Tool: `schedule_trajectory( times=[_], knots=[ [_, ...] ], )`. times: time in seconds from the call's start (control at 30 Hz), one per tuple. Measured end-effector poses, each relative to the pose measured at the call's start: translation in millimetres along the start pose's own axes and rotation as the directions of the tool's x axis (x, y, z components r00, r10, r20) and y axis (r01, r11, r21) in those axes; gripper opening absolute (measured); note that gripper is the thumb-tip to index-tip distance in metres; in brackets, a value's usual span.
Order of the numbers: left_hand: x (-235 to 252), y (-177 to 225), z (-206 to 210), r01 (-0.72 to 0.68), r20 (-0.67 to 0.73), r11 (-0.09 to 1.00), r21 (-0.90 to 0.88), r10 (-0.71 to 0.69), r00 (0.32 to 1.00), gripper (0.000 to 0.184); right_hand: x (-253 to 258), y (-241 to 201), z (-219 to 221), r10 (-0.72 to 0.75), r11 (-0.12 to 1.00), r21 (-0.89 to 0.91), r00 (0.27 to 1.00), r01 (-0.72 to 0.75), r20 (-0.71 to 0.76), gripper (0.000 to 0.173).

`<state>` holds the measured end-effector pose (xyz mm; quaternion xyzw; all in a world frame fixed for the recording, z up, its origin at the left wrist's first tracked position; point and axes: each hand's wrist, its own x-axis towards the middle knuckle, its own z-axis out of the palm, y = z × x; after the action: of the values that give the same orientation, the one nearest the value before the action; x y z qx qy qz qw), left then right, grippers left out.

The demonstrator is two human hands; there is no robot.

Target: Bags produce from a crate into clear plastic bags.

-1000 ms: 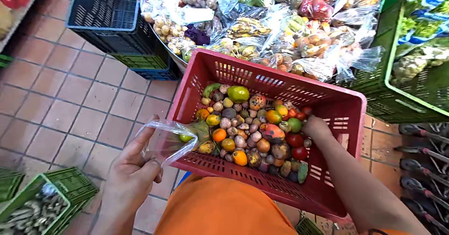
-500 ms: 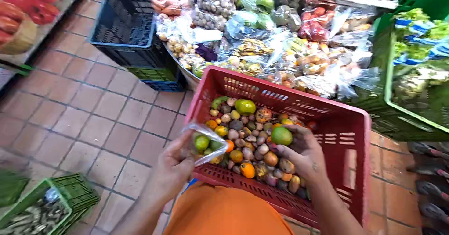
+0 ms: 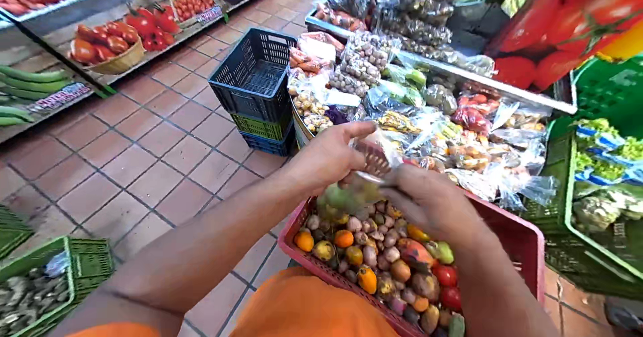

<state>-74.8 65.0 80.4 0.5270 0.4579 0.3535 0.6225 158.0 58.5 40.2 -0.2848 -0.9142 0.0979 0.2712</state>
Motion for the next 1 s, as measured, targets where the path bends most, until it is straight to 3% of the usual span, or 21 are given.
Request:
schedule_trajectory(
  times=[0.07, 0.13, 0.17, 0.23, 0.27, 0.3, 0.33, 0.4, 0.43, 0.47, 0.5, 0.53, 0.6, 0.67, 0.7, 0.73, 0.83, 0.93, 1.0],
  knots=[
    [4, 28, 2, -0.056, 0.034, 0.998, -0.025, 0.057, 0.998, 0.072, 11, -3, -24, 0.022, 0.992, 0.125, 0.976, 0.005, -0.216, 0.014],
    [6, 53, 4, -0.103, 0.046, 0.993, -0.061, 0.106, 0.993, 0.073, 15, 0, -29, 0.15, 0.903, 0.427, 0.888, 0.057, -0.434, 0.022],
    [6, 63, 5, -0.133, 0.041, 0.988, -0.075, 0.136, 0.99, 0.074, 16, 4, -26, 0.245, 0.836, 0.545, 0.847, 0.061, -0.472, 0.042],
    [11, 80, 10, -0.2, 0.017, 0.976, -0.087, 0.202, 0.979, 0.072, 18, 12, -17, 0.41, 0.766, 0.639, 0.822, -0.075, -0.396, 0.098],
    [15, 89, 15, -0.232, 0.004, 0.969, -0.083, 0.233, 0.972, 0.068, 24, 15, -10, 0.473, 0.752, 0.637, 0.811, -0.17, -0.343, 0.114],
    [20, 99, 23, -0.261, -0.003, 0.963, -0.071, 0.261, 0.965, 0.062, 33, 16, -4, 0.516, 0.759, 0.597, 0.798, -0.259, -0.31, 0.117],
    [25, 108, 32, -0.286, -0.001, 0.956, -0.061, 0.287, 0.958, 0.057, 44, 16, 0, 0.517, 0.777, 0.562, 0.799, -0.285, -0.309, 0.101],
    [29, 130, 50, -0.323, 0.048, 0.944, -0.06, 0.326, 0.944, 0.05, 70, 14, -1, 0.496, 0.778, 0.592, 0.783, -0.209, -0.376, 0.042],
    [29, 143, 55, -0.346, 0.101, 0.936, -0.06, 0.351, 0.931, 0.047, 84, 12, -8, 0.57, 0.721, 0.664, 0.716, -0.2, -0.404, 0.02],
    [29, 155, 56, -0.396, 0.159, 0.917, -0.048, 0.398, 0.904, 0.047, 97, 9, -21, 0.673, 0.624, 0.758, 0.624, -0.19, -0.397, 0.009],
    [27, 166, 51, -0.465, 0.203, 0.885, -0.032, 0.461, 0.864, 0.046, 106, 6, -37, 0.743, 0.534, 0.828, 0.563, -0.173, -0.361, 0.014],
    [23, 175, 42, -0.546, 0.203, 0.838, -0.015, 0.537, 0.819, 0.039, 112, 6, -51, 0.76, 0.476, 0.873, 0.548, -0.105, -0.349, 0.031],
    [17, 181, 20, -0.656, 0.072, 0.755, 0.008, 0.653, 0.754, 0.015, 107, 22, -63, 0.674, 0.499, 0.866, 0.634, -0.013, -0.379, 0.055],
    [22, 166, -2, -0.697, -0.005, 0.715, 0.05, 0.698, 0.716, 0.012, 92, 43, -53, 0.647, 0.546, 0.827, 0.693, -0.131, -0.318, 0.055],
    [29, 154, -11, -0.692, 0.019, 0.717, 0.085, 0.693, 0.72, 0.016, 87, 44, -46, 0.695, 0.511, 0.833, 0.673, -0.213, -0.254, 0.052],
    [38, 140, -20, -0.655, 0.083, 0.745, 0.122, 0.65, 0.755, 0.027, 83, 40, -39, 0.72, 0.47, 0.849, 0.661, -0.242, -0.21, 0.051],
    [66, 102, -31, -0.562, 0.264, 0.81, 0.166, 0.513, 0.817, 0.043, 85, 29, -32, 0.63, 0.42, 0.9, 0.751, -0.115, -0.198, 0.056],
    [81, 61, -24, -0.528, 0.489, 0.8, 0.286, 0.352, 0.798, 0.044, 92, 10, -28, 0.632, 0.424, 0.887, 0.761, -0.183, -0.145, 0.054],
    [88, 45, -10, -0.524, 0.591, 0.777, 0.349, 0.251, 0.767, 0.04, 99, -8, -38, 0.58, 0.442, 0.875, 0.807, -0.198, -0.11, 0.052]
  ],
)
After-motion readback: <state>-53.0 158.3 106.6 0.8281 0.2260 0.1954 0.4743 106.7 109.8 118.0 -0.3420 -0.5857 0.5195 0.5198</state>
